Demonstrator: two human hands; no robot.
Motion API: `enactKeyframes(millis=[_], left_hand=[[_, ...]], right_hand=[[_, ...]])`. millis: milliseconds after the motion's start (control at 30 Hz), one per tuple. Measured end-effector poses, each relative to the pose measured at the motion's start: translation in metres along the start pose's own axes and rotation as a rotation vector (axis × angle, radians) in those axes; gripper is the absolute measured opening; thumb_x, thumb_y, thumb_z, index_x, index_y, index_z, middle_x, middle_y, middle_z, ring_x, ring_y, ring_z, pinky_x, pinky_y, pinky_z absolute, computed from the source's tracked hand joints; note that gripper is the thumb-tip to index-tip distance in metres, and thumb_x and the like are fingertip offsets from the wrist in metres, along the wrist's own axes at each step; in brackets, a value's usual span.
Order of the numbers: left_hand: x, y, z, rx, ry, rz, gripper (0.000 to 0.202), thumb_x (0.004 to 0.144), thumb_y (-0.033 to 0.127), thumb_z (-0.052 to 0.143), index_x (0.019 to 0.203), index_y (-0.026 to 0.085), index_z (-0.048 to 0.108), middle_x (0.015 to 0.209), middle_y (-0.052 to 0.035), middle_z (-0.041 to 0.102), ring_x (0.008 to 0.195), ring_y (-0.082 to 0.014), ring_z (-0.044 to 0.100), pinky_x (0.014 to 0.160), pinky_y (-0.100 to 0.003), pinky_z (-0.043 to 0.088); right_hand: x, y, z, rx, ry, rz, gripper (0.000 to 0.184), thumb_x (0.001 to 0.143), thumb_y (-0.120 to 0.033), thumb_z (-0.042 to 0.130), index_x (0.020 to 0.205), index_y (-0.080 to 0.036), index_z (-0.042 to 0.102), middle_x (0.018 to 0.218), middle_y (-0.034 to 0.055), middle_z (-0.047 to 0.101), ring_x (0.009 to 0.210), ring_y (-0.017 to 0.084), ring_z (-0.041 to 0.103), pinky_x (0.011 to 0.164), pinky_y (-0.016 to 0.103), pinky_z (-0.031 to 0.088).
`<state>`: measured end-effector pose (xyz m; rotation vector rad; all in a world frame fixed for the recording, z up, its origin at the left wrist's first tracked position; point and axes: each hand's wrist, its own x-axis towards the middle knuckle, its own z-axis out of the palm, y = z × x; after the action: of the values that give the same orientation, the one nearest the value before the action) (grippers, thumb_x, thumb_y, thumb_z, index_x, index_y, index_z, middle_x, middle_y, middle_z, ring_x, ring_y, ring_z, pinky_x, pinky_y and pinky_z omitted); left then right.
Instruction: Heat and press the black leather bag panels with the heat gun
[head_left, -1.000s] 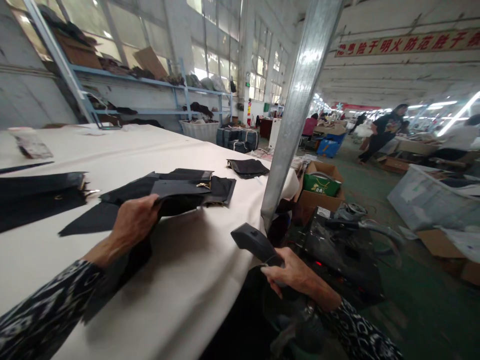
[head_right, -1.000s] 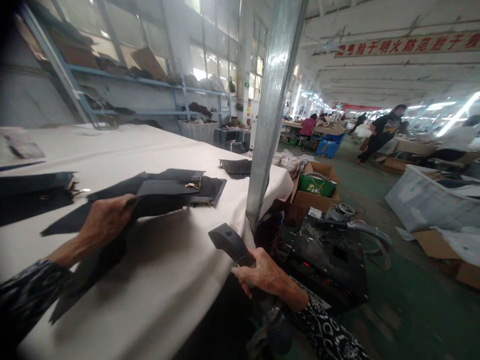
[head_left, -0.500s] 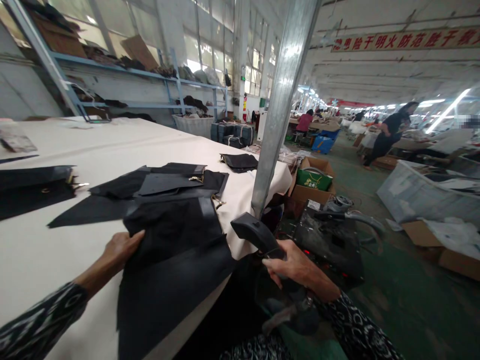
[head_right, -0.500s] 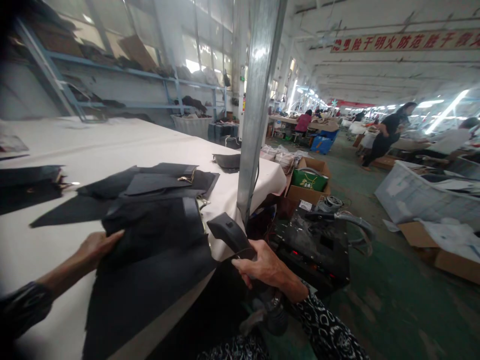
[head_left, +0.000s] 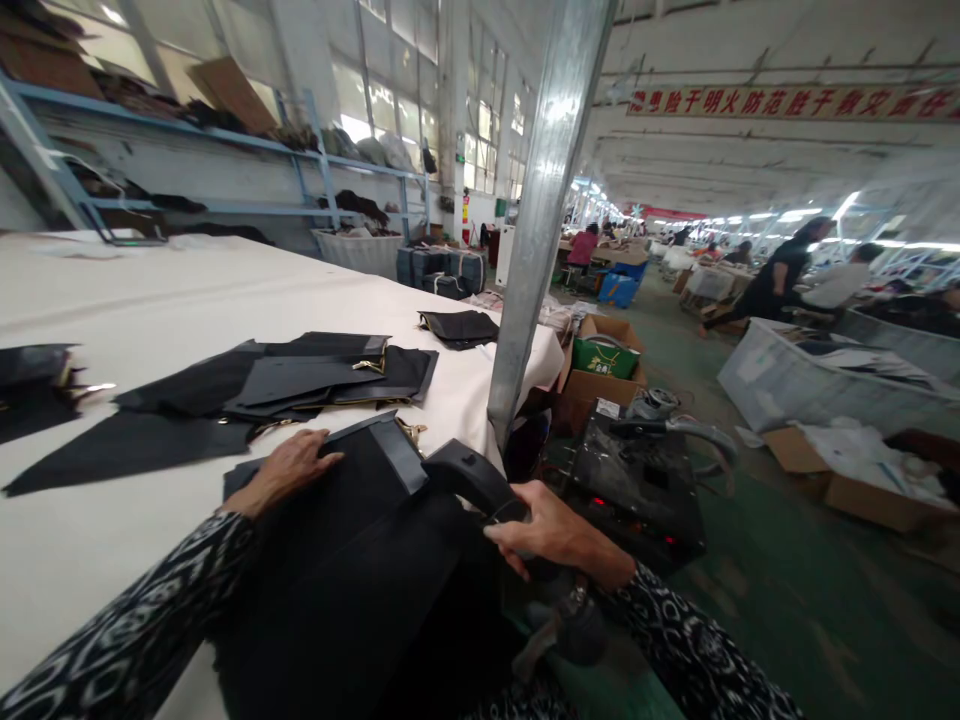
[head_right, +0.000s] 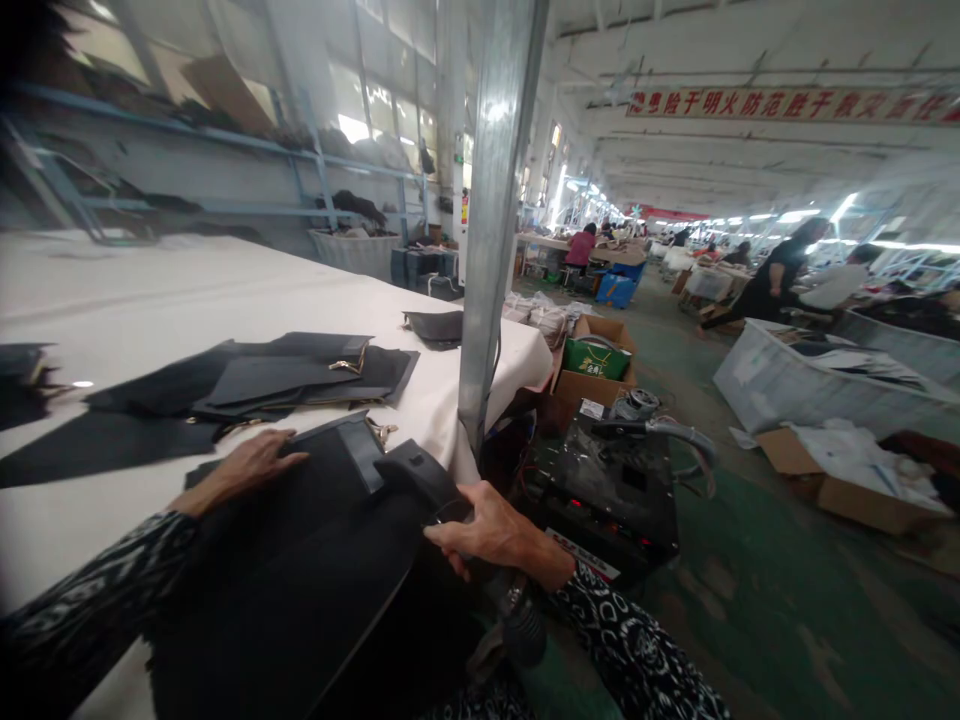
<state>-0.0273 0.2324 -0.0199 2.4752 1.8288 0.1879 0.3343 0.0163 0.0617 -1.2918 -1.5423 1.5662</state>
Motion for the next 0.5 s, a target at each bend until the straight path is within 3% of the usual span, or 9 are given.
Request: enactKeyframes(millis=[167, 367, 500], left_hand=[[0.028, -0.005, 0.023, -0.058, -0.04, -0.001, 0.049, 0.075, 0.052, 0.048, 0.103, 0.015, 0.066, 0.107, -0.0163, 0.066, 0.104, -0.0322, 0.062, 0.092, -0.039, 0.048], [0.031, -0.006, 0.022, -0.134, -0.05, 0.025, 0.061, 0.073, 0.057, 0.045, 0.108, 0.012, 0.064, 0.123, -0.0214, 0.061, 0.116, -0.0328, 0.057, 0.104, -0.039, 0.042], [0.034, -0.006, 0.017, -0.208, -0.07, -0.034, 0.061, 0.067, 0.061, 0.049, 0.104, 0.014, 0.063, 0.118, -0.0224, 0.063, 0.113, -0.037, 0.058, 0.095, -0.044, 0.046]], right_hand=[[0.017, 0.002, 0.002, -0.003, -0.031, -0.003, 0.03, 0.08, -0.04, 0.072, 0.079, -0.013, 0.059, 0.058, -0.002, 0.059, 0.045, 0.009, 0.054, 0.043, 0.019, 0.046], [0.039, -0.001, 0.008, -0.015, -0.032, 0.016, 0.027, 0.081, -0.036, 0.071, 0.075, -0.013, 0.059, 0.06, -0.0009, 0.06, 0.047, 0.009, 0.055, 0.043, 0.018, 0.045], [0.048, 0.004, 0.011, -0.006, -0.045, 0.02, 0.027, 0.081, -0.036, 0.071, 0.076, -0.013, 0.059, 0.061, -0.001, 0.06, 0.047, 0.009, 0.056, 0.042, 0.018, 0.046]])
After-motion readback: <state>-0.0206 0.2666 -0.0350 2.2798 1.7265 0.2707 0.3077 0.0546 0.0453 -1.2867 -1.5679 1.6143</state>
